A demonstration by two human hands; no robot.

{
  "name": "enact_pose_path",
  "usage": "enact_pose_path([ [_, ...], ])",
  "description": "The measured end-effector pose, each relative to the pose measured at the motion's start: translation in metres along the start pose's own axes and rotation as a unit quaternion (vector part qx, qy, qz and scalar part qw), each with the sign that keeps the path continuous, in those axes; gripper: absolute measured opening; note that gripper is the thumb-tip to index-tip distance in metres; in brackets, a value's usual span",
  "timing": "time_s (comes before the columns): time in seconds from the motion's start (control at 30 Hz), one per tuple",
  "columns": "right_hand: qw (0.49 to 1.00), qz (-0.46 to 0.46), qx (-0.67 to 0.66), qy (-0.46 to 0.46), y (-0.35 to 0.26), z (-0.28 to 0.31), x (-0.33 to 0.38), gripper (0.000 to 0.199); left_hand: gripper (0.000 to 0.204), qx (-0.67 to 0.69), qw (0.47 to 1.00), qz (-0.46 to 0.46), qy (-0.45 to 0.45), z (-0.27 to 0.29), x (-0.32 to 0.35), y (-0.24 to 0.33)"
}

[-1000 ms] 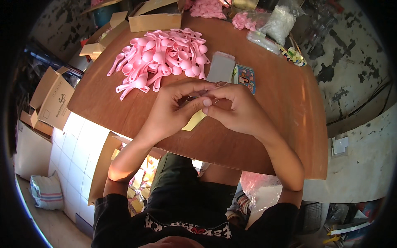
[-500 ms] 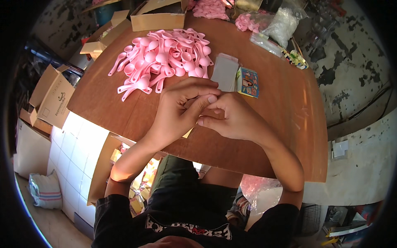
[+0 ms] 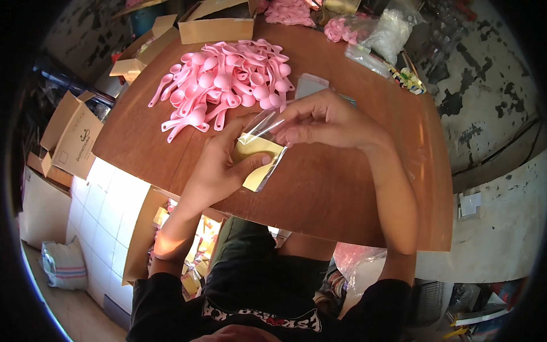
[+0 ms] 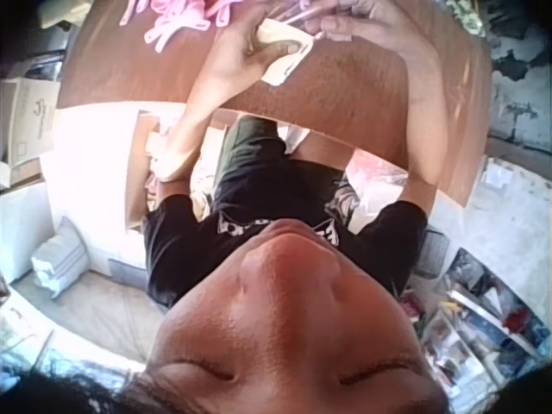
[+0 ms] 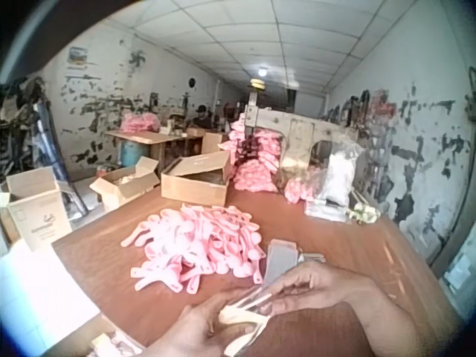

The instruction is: The person repeatedly picks up pink plastic spoons and places them into small clear plastic bags along with yellow paper inserts. The person seals each bag and sets it aside on the table. The process is repeated continuously throughout the clip.

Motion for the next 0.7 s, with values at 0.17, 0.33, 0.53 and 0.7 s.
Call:
enact_pose_path([
  [0.17,0.954,0.012,0.221,0.204,0.071,0.055,-0.077,0.025,0.046,-0.021,0.996,0.082,0.013,0.002,0.023,-0.023],
  [0.33,0.911,0.143,0.311,0.231,0.103,0.038,-0.135,0.033,0.042,0.016,0.996,0.090,0.000,-0.004,0.030,-0.032],
  [0.53,0.892,0.105,0.359,0.255,0.105,0.020,-0.163,0.039,0.038,0.028,0.995,0.091,-0.007,-0.004,0.032,-0.042],
  [0.7,0.858,0.144,0.373,0.323,0.098,0.020,-0.153,0.032,0.037,0.050,0.993,0.109,-0.001,-0.007,0.030,-0.050],
])
Point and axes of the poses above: each hand's wrist, its own x-axis away from the middle knuckle, its own z-axis out of the back of the hand, y = z × x, the point moved 5 cm from there along -x, towards the middle knuckle, and after that the axes turned 8 degrees about y, right-handed, at the moved point
